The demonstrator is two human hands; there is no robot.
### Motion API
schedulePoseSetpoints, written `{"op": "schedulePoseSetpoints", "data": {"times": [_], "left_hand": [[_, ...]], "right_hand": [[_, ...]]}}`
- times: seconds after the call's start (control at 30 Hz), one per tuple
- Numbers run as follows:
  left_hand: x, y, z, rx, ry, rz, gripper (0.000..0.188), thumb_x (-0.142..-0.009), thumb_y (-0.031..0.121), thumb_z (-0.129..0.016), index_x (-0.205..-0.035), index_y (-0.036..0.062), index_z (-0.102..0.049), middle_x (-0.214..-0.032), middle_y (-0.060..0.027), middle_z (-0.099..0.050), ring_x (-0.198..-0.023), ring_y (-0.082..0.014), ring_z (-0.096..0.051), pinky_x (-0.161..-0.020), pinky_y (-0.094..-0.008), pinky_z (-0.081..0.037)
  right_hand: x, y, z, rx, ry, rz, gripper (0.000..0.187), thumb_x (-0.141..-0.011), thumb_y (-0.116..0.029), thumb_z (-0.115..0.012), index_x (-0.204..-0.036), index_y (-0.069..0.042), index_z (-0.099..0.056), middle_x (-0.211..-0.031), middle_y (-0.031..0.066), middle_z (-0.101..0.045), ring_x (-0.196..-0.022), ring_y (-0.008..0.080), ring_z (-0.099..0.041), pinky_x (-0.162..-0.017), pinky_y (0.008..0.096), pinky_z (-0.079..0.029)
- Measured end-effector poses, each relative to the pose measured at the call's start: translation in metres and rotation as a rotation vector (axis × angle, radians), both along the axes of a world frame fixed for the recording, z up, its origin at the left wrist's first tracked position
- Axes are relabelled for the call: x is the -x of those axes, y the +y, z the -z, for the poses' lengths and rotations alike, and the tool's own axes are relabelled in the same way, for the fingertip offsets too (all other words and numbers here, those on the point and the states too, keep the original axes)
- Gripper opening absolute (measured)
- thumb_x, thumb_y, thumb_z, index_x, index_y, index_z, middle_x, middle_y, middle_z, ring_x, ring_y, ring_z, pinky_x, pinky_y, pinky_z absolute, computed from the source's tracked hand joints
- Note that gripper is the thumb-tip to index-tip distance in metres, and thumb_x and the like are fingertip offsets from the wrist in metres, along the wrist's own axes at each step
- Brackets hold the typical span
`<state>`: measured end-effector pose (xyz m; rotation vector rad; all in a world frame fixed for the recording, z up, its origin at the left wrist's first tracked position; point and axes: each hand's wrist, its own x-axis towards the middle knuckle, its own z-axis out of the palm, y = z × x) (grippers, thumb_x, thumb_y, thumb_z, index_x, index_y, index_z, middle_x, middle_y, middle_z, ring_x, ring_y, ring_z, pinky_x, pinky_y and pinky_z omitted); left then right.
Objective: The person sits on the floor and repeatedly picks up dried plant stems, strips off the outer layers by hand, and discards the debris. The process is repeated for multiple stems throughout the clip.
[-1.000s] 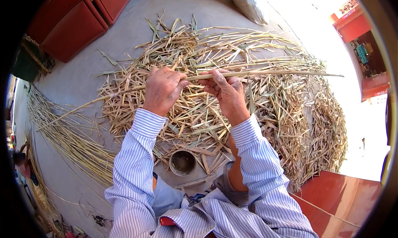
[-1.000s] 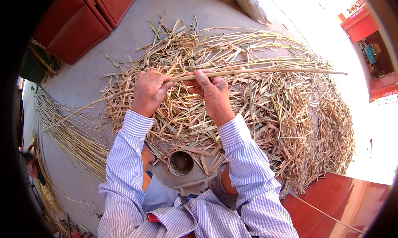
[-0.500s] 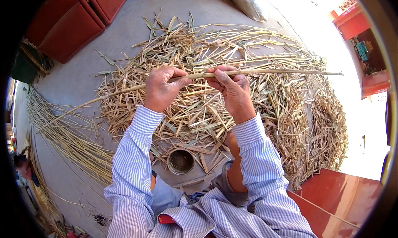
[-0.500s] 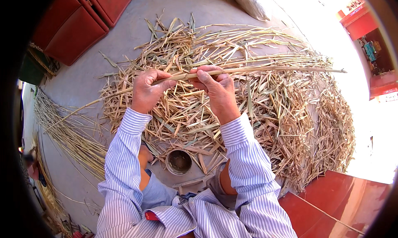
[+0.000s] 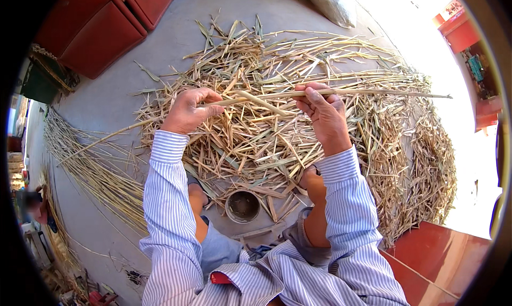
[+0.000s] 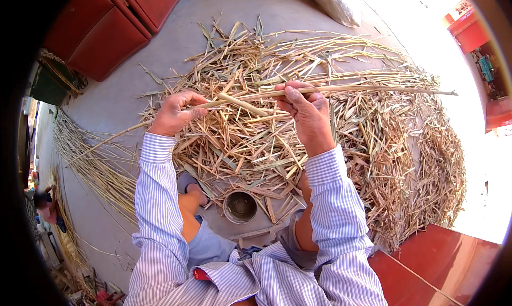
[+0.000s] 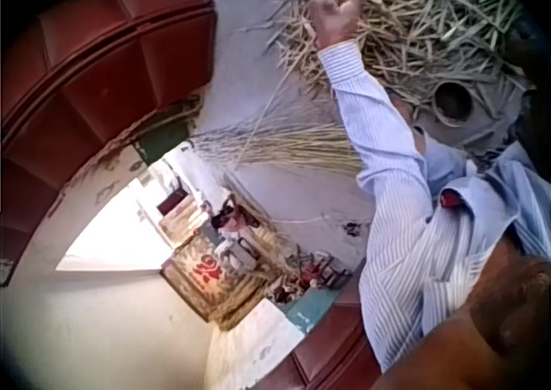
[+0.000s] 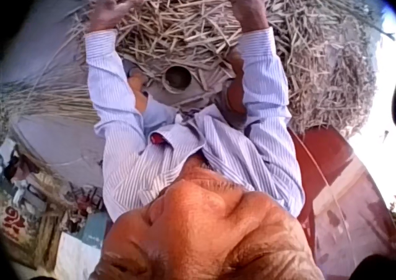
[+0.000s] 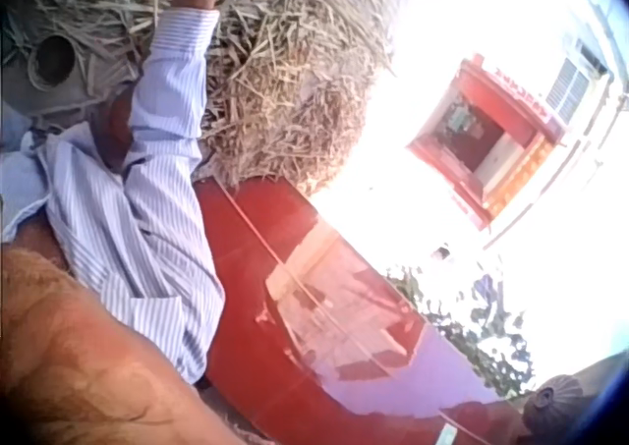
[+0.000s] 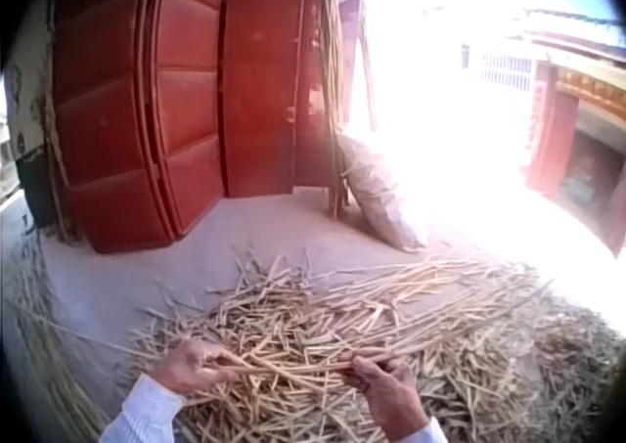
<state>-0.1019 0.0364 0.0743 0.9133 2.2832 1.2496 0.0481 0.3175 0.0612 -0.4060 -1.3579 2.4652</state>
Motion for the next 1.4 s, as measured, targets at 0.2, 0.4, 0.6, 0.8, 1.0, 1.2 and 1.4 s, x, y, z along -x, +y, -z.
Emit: {"op": "schedulePoseSetpoints", "data": {"times": [0.2, 0.4, 0.6, 0.8, 1.0, 1.2, 1.4], "left_hand": [[-0.007, 0.011, 0.010, -0.111, -0.035, -0.097, 0.018, -0.082, 0.011, -0.074, -0.095, -0.0013, -0.071, -0.077, -0.0047, -0.069, -0.072, -0.0095, -0.061, -0.067, -0.0271, -0.050], [-0.005, 0.007, 0.016, -0.449, -0.221, -0.362, 0.018, -0.081, 0.015, -0.077, -0.088, 0.0012, -0.068, -0.077, -0.0044, -0.069, -0.072, -0.0095, -0.062, -0.071, -0.0234, -0.049], [0.040, -0.043, 0.008, -0.846, -0.126, -0.782, 0.025, -0.086, 0.023, -0.076, -0.092, 0.0036, -0.062, -0.079, -0.0052, -0.067, -0.073, -0.0083, -0.060, -0.069, -0.0206, -0.047], [0.035, -0.057, 0.015, 0.179, 1.010, -0.606, 0.039, -0.087, 0.042, -0.068, -0.098, 0.0044, -0.068, -0.088, -0.0095, -0.069, -0.087, -0.0272, -0.062, -0.081, -0.0418, -0.046], [0.001, -0.025, 0.004, 0.167, 0.522, -0.061, 0.032, -0.078, 0.035, -0.075, -0.090, 0.0054, -0.071, -0.083, -0.0114, -0.066, -0.088, -0.0294, -0.060, -0.080, -0.0417, -0.044], [-0.004, -0.027, -0.005, 0.195, 0.725, -0.176, 0.017, -0.071, 0.019, -0.078, -0.080, 0.0078, -0.069, -0.073, -0.0084, -0.062, -0.078, -0.0275, -0.058, -0.072, -0.0408, -0.041], [0.016, -0.073, -0.002, 0.502, 0.807, -0.371, 0.017, -0.070, 0.016, -0.079, -0.073, 0.0094, -0.064, -0.072, -0.0071, -0.062, -0.077, -0.0248, -0.058, -0.075, -0.0387, -0.038]], "right_hand": [[0.001, 0.003, -0.003, -0.007, -0.003, 0.056, 0.018, -0.093, -0.009, -0.062, -0.108, 0.000, -0.061, -0.103, 0.0150, -0.069, -0.093, 0.0212, -0.069, -0.079, 0.0288, -0.059], [-0.001, 0.006, -0.005, -0.050, 0.059, -0.012, 0.015, -0.094, -0.009, -0.061, -0.107, -0.001, -0.062, -0.103, 0.0152, -0.069, -0.094, 0.0211, -0.069, -0.080, 0.0300, -0.059], [-0.004, 0.030, 0.008, -0.068, -0.054, 0.107, 0.020, -0.095, -0.011, -0.060, -0.111, 0.001, -0.059, -0.104, 0.0153, -0.069, -0.093, 0.0210, -0.069, -0.080, 0.0289, -0.059], [0.003, 0.016, 0.000, -0.115, -0.088, 0.157, 0.023, -0.094, -0.016, -0.063, -0.108, 0.002, -0.060, -0.099, 0.0141, -0.069, -0.086, 0.0200, -0.070, -0.075, 0.0273, -0.059], [0.008, 0.018, 0.009, -0.109, -0.072, 0.230, 0.022, -0.094, -0.019, -0.064, -0.104, 0.000, -0.060, -0.095, 0.0132, -0.070, -0.080, 0.0188, -0.070, -0.069, 0.0252, -0.059], [-0.001, 0.030, -0.005, -0.057, -0.060, 0.254, 0.020, -0.095, -0.020, -0.062, -0.102, 0.000, -0.061, -0.093, 0.0119, -0.070, -0.079, 0.0177, -0.070, -0.066, 0.0241, -0.058], [-0.009, 0.055, -0.003, -0.073, -0.076, 0.260, 0.023, -0.093, -0.021, -0.065, -0.101, 0.001, -0.063, -0.090, 0.0118, -0.070, -0.078, 0.0187, -0.070, -0.063, 0.0247, -0.059]]}}
